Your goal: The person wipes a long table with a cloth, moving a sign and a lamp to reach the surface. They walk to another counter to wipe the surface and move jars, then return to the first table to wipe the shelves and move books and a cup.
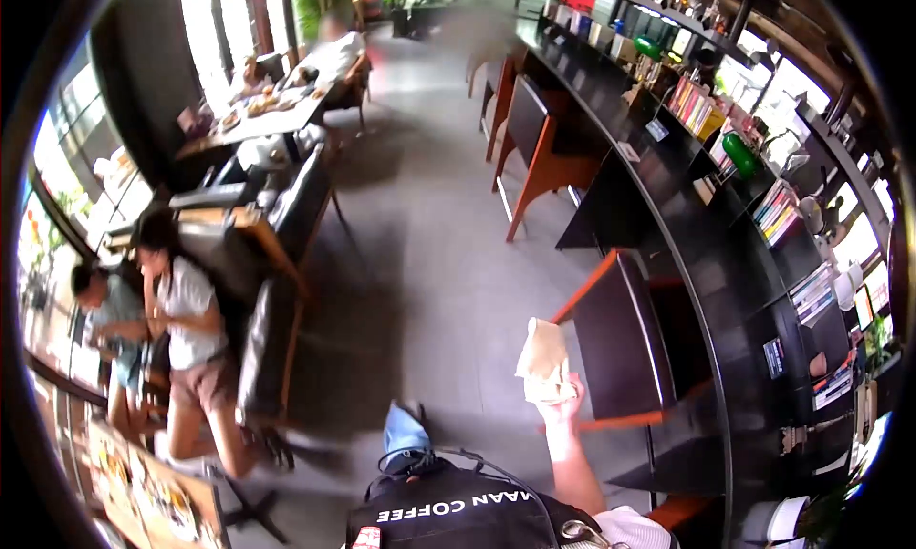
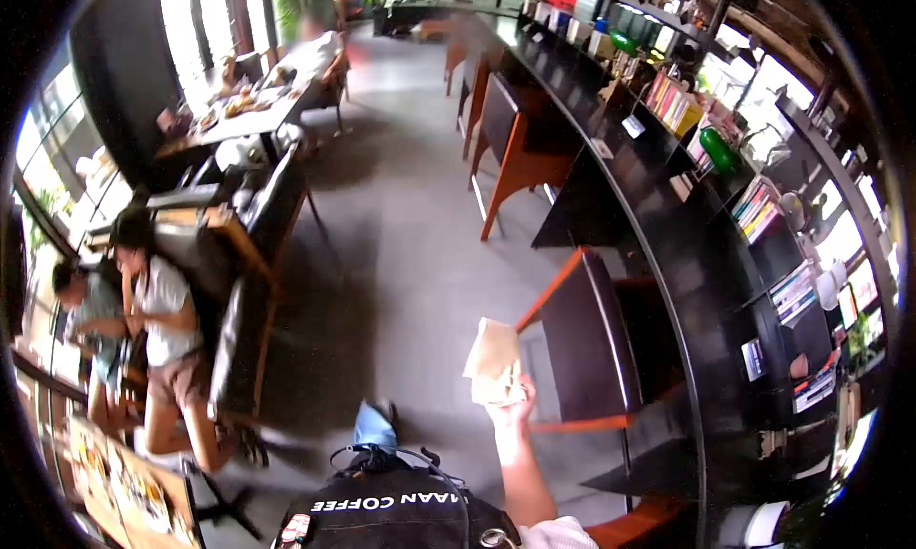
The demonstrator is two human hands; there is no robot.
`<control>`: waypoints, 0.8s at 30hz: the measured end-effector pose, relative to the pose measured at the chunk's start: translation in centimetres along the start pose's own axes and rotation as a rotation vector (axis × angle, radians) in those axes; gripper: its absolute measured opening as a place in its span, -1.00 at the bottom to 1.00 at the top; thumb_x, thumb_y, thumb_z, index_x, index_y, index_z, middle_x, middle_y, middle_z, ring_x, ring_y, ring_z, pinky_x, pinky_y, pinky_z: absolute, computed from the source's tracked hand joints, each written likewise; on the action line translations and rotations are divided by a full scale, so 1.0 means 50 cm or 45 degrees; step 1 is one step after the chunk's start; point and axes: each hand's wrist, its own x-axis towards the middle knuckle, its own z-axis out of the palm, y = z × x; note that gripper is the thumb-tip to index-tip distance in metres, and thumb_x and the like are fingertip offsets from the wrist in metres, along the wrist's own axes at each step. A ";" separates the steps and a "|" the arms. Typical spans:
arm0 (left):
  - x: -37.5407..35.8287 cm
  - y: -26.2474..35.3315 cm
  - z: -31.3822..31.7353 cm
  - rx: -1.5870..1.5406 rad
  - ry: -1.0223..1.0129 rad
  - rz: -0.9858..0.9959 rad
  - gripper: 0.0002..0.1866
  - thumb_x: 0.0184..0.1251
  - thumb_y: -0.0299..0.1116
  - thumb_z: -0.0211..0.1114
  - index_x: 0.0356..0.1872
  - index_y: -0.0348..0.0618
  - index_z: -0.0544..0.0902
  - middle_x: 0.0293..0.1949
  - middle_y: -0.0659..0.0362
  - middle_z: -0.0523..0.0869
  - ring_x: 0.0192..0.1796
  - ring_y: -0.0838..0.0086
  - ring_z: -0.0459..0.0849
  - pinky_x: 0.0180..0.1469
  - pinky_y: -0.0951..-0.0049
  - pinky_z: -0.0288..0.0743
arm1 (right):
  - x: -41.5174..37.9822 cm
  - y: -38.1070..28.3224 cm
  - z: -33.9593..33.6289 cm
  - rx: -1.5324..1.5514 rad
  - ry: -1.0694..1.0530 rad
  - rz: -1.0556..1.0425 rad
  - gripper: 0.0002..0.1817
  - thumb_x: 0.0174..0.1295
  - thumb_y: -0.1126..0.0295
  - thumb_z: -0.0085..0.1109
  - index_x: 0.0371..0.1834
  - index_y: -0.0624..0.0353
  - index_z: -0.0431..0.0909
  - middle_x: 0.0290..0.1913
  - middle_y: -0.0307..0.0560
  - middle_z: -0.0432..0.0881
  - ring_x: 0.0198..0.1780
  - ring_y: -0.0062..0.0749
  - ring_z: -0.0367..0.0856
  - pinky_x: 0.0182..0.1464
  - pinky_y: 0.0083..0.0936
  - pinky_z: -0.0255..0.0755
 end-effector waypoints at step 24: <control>0.905 1.681 -0.674 0.736 -0.009 0.707 -0.80 -0.23 -0.18 0.30 -0.70 -0.06 0.56 -0.64 0.08 0.60 -0.49 0.16 0.62 -0.45 0.16 0.48 | 1.649 -0.255 0.486 -0.075 -0.132 -0.275 -0.33 -0.07 0.22 0.11 0.22 0.18 0.32 0.13 0.04 0.48 0.12 0.00 0.47 0.06 0.06 0.44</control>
